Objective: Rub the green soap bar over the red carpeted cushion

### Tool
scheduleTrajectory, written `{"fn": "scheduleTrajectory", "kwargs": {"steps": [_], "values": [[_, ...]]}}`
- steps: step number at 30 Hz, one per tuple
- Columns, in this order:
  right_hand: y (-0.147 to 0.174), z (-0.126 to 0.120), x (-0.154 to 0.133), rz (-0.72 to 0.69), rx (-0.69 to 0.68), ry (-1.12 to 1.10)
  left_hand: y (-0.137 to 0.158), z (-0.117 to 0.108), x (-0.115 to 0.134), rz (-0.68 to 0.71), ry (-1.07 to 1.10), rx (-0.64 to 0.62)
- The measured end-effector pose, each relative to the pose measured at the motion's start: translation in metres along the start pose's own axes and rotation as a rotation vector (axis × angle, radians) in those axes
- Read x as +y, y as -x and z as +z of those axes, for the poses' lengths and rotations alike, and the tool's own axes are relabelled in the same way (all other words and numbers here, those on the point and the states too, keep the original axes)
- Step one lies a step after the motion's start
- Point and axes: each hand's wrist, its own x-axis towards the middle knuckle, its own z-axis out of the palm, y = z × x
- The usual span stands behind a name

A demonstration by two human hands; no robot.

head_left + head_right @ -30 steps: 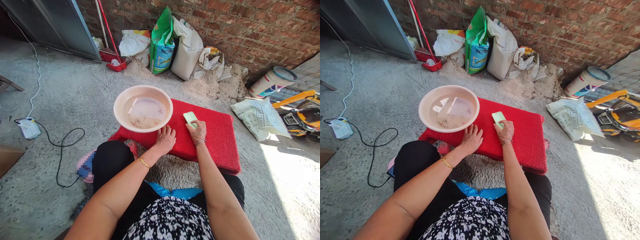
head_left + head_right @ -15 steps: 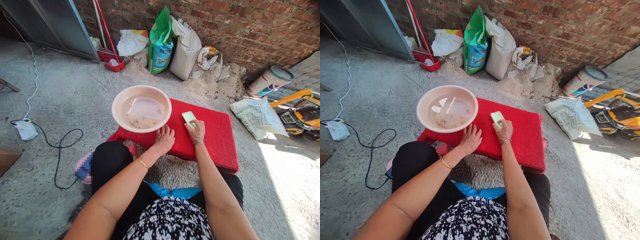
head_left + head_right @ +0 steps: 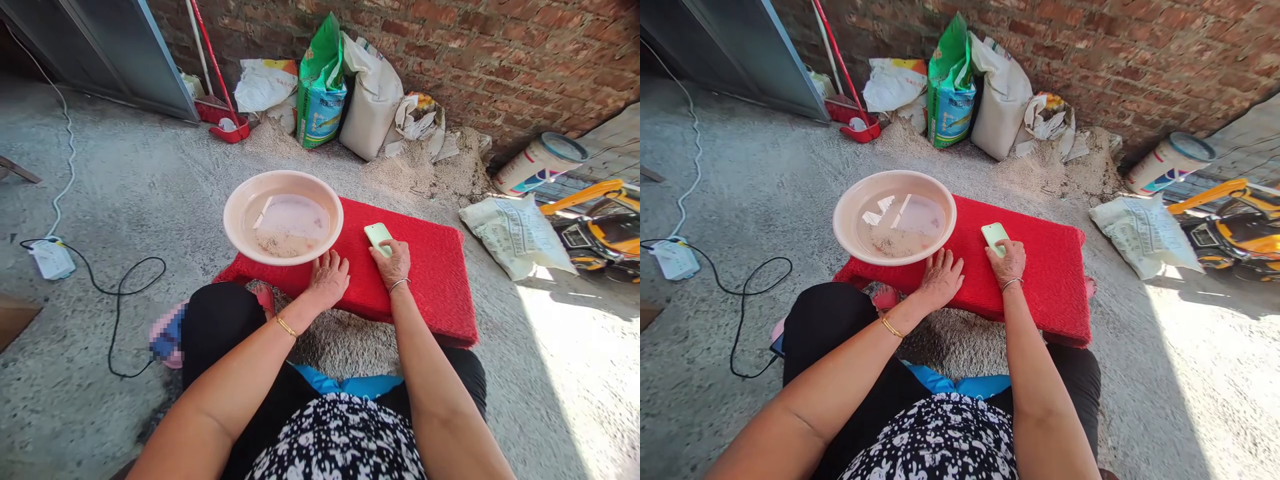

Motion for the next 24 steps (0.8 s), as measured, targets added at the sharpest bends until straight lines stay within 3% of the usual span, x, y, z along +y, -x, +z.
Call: {"fn": "scheduleTrajectory", "kwargs": {"steps": [24], "values": [[-0.0007,-0.002,0.0007,-0.023,0.004,0.004,0.001,-0.0029,-0.0032,0.017,0.041,-0.02]]}}
